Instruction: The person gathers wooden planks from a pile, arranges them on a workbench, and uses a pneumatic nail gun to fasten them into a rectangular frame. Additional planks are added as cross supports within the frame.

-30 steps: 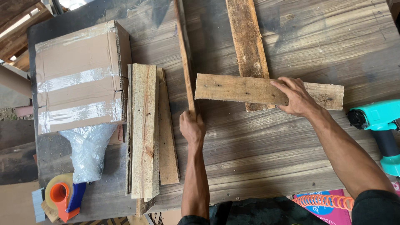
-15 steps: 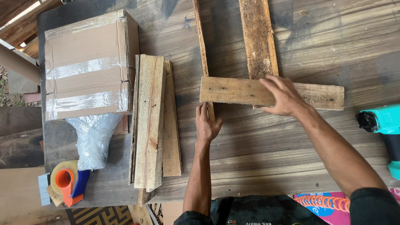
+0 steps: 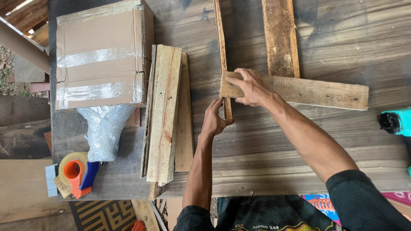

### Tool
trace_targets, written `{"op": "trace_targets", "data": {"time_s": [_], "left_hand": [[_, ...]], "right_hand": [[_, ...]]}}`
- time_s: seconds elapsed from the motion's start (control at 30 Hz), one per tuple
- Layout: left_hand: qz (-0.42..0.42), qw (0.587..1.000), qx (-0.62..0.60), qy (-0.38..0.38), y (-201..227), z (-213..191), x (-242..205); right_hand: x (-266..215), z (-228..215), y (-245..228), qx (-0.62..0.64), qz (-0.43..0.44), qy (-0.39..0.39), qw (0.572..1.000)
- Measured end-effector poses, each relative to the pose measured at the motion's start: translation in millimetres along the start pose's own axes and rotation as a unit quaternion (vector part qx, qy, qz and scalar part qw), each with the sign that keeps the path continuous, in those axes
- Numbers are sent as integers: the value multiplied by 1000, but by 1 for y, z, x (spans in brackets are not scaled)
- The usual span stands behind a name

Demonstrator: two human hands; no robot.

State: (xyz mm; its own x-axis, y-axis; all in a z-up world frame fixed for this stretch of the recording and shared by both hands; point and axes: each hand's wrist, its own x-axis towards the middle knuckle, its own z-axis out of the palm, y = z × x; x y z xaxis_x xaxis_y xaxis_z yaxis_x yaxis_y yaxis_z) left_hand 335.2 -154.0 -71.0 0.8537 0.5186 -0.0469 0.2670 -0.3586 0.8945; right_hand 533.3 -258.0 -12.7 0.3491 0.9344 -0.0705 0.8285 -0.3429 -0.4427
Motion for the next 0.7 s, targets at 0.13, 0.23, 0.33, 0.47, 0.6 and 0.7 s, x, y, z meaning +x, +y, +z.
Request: {"op": "trace_targets", "data": {"time_s": [0.13, 0.23, 0.33, 0.47, 0.6, 0.7], "left_hand": [[3, 1000, -21, -22, 12, -14, -2], [37, 999, 2, -26, 21, -20, -1], [57, 998, 9, -34, 16, -21, -4], [90, 994, 33, -43, 25, -26, -11], [113, 992, 33, -42, 12, -23, -9], [117, 992, 18, -40, 5, -21, -6]], "right_hand": [[-23, -11, -6, 18, -5, -23, 1000], [-39, -10, -11, -16, -36, -39, 998], [-49, -7, -15, -26, -54, -44, 997], [-57, -4, -21, -59, -77, -59, 994], [-54, -9, -27, -73, -81, -71, 991], [-54, -16, -32, -68, -77, -72, 992]]}}
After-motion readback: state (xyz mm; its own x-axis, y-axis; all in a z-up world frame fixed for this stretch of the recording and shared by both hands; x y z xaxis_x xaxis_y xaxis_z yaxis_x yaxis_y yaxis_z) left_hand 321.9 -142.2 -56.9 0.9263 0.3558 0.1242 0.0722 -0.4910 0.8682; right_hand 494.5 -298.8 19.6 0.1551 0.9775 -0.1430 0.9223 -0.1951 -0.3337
